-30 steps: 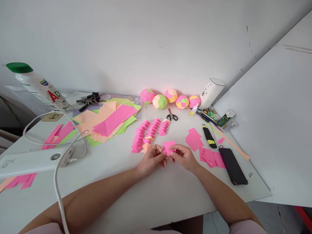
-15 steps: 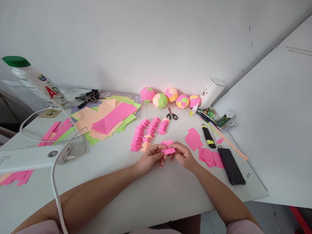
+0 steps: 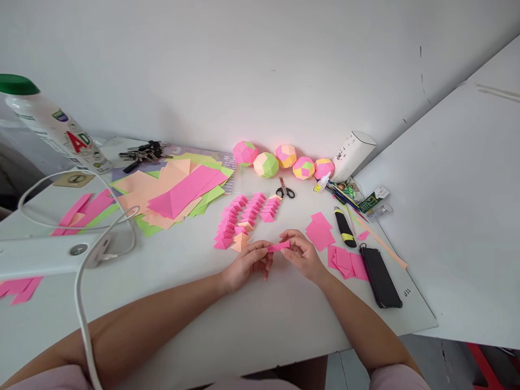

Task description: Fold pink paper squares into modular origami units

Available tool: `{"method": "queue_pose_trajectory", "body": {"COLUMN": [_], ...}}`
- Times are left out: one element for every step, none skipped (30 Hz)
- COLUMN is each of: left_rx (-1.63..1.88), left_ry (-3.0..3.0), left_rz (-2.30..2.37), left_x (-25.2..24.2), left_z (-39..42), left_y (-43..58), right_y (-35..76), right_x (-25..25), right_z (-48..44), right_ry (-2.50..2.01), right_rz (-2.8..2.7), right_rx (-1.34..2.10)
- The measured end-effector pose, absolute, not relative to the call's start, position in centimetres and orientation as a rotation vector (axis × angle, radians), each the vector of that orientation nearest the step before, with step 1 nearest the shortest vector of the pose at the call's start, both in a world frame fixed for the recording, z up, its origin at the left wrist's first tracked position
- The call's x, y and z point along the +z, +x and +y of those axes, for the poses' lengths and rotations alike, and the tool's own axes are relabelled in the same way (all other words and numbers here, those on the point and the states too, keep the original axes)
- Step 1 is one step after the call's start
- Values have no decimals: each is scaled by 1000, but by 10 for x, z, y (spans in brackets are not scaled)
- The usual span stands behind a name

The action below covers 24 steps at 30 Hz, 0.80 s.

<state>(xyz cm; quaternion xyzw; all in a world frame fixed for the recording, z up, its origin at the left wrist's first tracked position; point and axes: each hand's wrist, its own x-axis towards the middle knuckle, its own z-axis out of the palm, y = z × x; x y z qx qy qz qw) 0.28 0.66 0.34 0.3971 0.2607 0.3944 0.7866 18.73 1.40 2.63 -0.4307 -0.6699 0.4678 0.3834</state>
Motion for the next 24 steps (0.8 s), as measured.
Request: {"method": "queue_pose_trajectory", "body": {"left_rx": [857, 864, 869, 873, 875, 870, 861, 848, 835, 824, 815, 805, 796, 787, 780, 778, 782, 788, 796, 802, 806, 807, 805, 802], "left_ry": [869, 887, 909, 929, 949, 971, 995, 1022, 1050, 1079, 1109, 1136, 1159, 1175, 1182, 1180, 1173, 1165, 1159, 1154, 1149, 1142, 1133, 1121], "left_rz": [589, 621, 653, 683, 708, 725, 733, 734, 732, 730, 729, 732, 736, 738, 736, 730, 724, 720, 721, 726, 732, 737, 741, 746], "left_x": [4, 6, 7, 8, 10, 10, 11, 11, 10, 10, 9, 8, 8, 7, 7, 7, 7, 7, 7, 7, 7, 8, 8, 9], "left_z": [6, 6, 6, 6, 6, 5, 5, 5, 4, 4, 3, 3, 2, 2, 2, 2, 2, 2, 2, 2, 2, 2, 2, 2], "left_y": [3, 4, 4, 5, 5, 5, 5, 5, 5, 5, 4, 4, 4, 4, 3, 4, 4, 4, 4, 4, 4, 4, 4, 5], "right_y": [187, 187, 187, 187, 187, 187, 187, 187, 187, 187, 187, 187, 187, 187, 187, 187, 186, 186, 186, 186, 186, 186, 186, 186], "right_x": [27, 27, 26, 26, 26, 26, 26, 26, 27, 27, 28, 29, 30, 30, 31, 31, 31, 31, 31, 31, 30, 30, 30, 29], "right_z": [14, 13, 12, 12, 11, 11, 11, 11, 11, 11, 11, 11, 11, 11, 11, 10, 10, 9, 9, 9, 8, 8, 8, 9], "right_ry": [-1117, -1142, -1171, -1197, -1217, -1230, -1240, -1253, -1270, -1289, -1307, -1321, -1329, -1329, -1324, -1316, -1308, -1303, -1300, -1300, -1304, -1310, -1318, -1329], "right_rz": [-1706, -1697, -1683, -1664, -1642, -1626, -1615, -1612, -1613, -1616, -1618, -1618, -1616, -1612, -1608, -1604, -1600, -1596, -1594, -1592, -1590, -1588, -1586, -1582], "right_rx": [1239, 1294, 1346, 1386, 1406, 1407, 1393, 1375, 1354, 1336, 1324, 1316, 1310, 1306, 1304, 1303, 1301, 1301, 1303, 1305, 1307, 1305, 1299, 1288]}}
